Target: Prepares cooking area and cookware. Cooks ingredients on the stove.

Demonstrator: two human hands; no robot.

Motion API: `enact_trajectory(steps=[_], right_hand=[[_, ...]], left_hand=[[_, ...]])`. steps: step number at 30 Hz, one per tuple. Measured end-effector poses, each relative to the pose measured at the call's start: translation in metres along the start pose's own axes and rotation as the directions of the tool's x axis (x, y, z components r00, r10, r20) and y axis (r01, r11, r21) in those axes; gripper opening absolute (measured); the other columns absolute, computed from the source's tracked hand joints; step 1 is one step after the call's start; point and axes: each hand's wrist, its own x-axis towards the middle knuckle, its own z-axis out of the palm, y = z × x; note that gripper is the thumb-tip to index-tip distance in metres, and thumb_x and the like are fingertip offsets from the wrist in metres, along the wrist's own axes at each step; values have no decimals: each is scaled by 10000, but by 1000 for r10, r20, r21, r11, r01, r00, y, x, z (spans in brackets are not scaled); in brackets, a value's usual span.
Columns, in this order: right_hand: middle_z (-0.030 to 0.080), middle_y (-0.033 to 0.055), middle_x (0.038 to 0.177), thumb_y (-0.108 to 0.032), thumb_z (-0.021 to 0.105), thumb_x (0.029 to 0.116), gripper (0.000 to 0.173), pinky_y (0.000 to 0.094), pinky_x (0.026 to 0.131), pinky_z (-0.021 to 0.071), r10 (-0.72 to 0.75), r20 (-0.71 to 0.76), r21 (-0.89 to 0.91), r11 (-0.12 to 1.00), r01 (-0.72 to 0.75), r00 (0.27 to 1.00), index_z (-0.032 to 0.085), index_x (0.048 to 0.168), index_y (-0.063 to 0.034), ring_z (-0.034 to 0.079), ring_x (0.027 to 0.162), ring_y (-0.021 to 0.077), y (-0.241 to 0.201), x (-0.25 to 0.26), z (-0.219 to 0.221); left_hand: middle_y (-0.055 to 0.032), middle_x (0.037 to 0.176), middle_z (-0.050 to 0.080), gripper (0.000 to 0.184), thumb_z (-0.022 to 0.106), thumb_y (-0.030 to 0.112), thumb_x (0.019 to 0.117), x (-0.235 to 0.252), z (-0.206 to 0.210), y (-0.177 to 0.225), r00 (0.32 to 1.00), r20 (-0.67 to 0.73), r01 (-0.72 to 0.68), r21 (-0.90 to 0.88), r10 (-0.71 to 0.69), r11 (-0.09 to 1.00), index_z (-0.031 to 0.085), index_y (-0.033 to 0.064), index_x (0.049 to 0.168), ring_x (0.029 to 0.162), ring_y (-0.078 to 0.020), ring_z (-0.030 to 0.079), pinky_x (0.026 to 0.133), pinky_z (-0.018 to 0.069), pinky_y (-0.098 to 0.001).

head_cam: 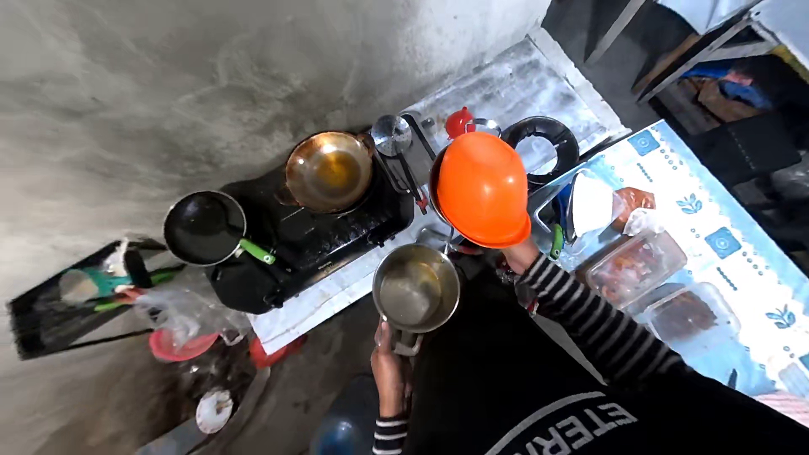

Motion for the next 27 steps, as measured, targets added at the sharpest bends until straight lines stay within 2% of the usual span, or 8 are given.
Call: enact_trajectory(steps=[3, 8, 11, 14, 16, 20, 25, 27], right_hand=[[660, 152, 1246, -29, 768, 811, 617, 383, 948, 594, -2, 87, -34, 999, 5, 996, 524, 1377, 4, 661, 1145, 189, 2, -47, -15], [663, 137, 1276, -124, 793, 802, 685, 330, 1015, 558, 38, 192, -102, 995, -19, 981, 500, 1401, 32, 646, 1183, 145, 37, -88, -20], [676, 95, 1257, -208, 828, 765, 723, 241, 1040, 512, -78, 268, -275, 949, 153, 960, 529, 1372, 49, 626, 1175, 57, 45, -97, -9], [713, 95, 1220, -257, 848, 761, 682, 214, 1053, 505, -164, 358, -392, 867, 307, 919, 595, 1303, 71, 647, 1154, 42, 44, -96, -1], [720, 118, 1207, -270, 832, 770, 652, 227, 1055, 493, -181, 400, -459, 809, 367, 899, 619, 1281, 76, 653, 1149, 61, 46, -97, 4], [723, 126, 1209, -266, 829, 785, 632, 237, 1061, 491, -163, 430, -493, 782, 382, 888, 629, 1282, 69, 658, 1155, 77, 52, -97, 15], [722, 122, 1187, -378, 831, 751, 616, 425, 1040, 526, -34, 560, -644, 610, 461, 828, 683, 1233, -25, 674, 1143, 213, 62, -84, 31], [710, 150, 1183, -306, 818, 789, 534, 466, 1028, 525, 39, 646, -630, 592, 503, 763, 684, 1220, -20, 671, 1131, 259, 65, -78, 34]], left_hand=[[-141, 1272, 684, 466, 422, 316, 1115, 6, 14, 3, 998, 67, 0, 15, -1, 1000, 493, 50, 1490, 1057, -233, 707, 900, 611, -440], [-183, 1272, 672, 465, 453, 275, 1102, 8, 30, 1, 987, 158, 48, -86, -34, 995, 471, 40, 1502, 1077, -290, 702, 905, 608, -493], [-203, 1255, 676, 479, 498, 271, 1086, 12, 30, -3, 984, 177, 57, -125, -35, 991, 468, 33, 1502, 1059, -318, 707, 889, 609, -514], [-203, 1149, 704, 467, 441, 296, 1104, 17, 25, -8, 983, 179, 54, -102, -35, 993, 474, 57, 1503, 932, -300, 724, 792, 622, -488], [-204, 1114, 717, 468, 407, 319, 1111, 18, 21, -7, 986, 164, 56, -82, -42, 995, 484, 65, 1497, 888, -300, 733, 748, 627, -483], [-202, 1184, 703, 482, 435, 360, 1106, 18, 8, -8, 988, 132, 89, -101, -75, 991, 496, 92, 1502, 918, -303, 725, 727, 620, -468], [-168, 1003, 719, 457, 398, 371, 1110, 21, -20, -22, 996, 78, 69, -211, -54, 975, 575, 24, 1349, 796, -246, 710, 697, 613, -423], [-140, 996, 731, 452, 382, 377, 1110, 16, -34, -26, 999, 45, 40, -251, -30, 967, 603, 27, 1294, 815, -228, 720, 721, 620, -410]])
